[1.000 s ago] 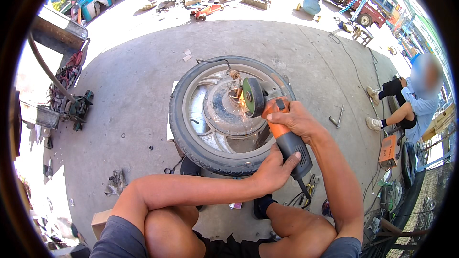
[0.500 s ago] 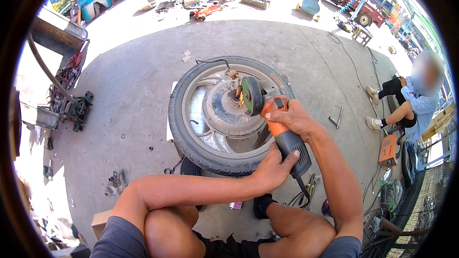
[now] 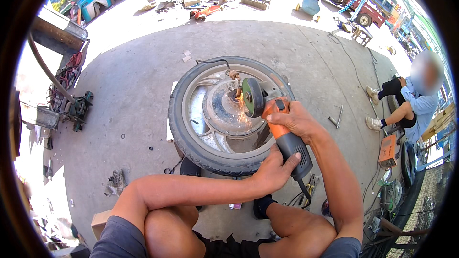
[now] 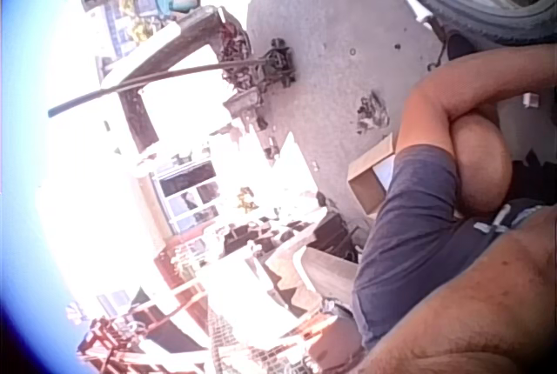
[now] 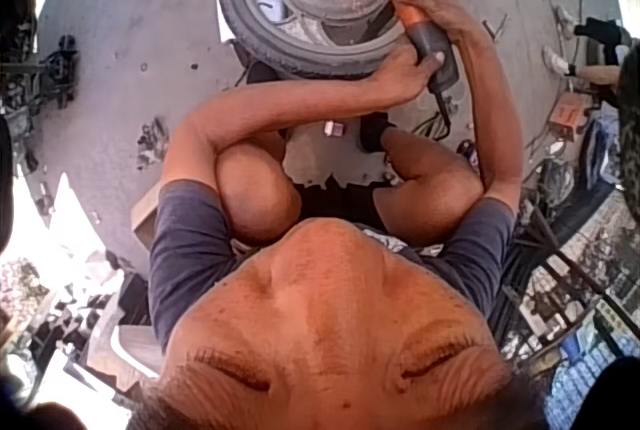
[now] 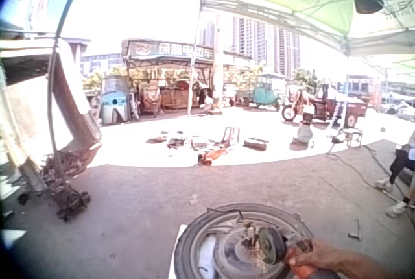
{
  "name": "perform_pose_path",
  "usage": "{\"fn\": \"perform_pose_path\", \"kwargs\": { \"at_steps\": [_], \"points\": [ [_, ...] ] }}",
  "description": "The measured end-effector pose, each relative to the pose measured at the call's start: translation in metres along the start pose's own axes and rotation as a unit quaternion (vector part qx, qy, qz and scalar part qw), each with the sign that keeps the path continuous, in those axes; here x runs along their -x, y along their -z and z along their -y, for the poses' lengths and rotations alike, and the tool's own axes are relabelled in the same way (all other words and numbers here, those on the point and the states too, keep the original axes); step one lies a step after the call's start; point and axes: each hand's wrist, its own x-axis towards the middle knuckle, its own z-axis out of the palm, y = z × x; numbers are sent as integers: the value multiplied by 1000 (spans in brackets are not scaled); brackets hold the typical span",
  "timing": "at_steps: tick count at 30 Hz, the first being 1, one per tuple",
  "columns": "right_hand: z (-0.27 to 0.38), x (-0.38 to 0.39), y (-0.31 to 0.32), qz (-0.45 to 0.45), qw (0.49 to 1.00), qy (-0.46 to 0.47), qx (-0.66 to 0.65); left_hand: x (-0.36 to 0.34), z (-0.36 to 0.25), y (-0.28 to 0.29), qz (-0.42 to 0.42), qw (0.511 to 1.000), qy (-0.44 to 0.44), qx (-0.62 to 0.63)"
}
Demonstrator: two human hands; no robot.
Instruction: The person is repairing a motorcycle wheel hub. They use an angle grinder to cut a metal component on the hub, then use pliers to adjust and remove parts from the center of the wheel.
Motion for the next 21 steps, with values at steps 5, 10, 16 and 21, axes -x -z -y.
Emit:
{"fn": "perform_pose_path", "kwargs": {
  "at_steps": [5, 10, 16, 21],
  "points": [
    [-1, -1, 0, 11, 1000, 3, -9, 0, -1, 0, 3, 1000, 2, -5],
    [-2, -1, 1, 16, 1000, 11, -4, 0, -1, 1, 9, 1000, 7, -5],
    [-4, -2, 2, 5, 1000, 21, 12, 0, 1, 0, 3, 1000, -5, -5],
    [-1, 0, 0, 3, 1000, 17, 15, 1, -1, 1, 6, 1000, 0, -1]
  ]
}}
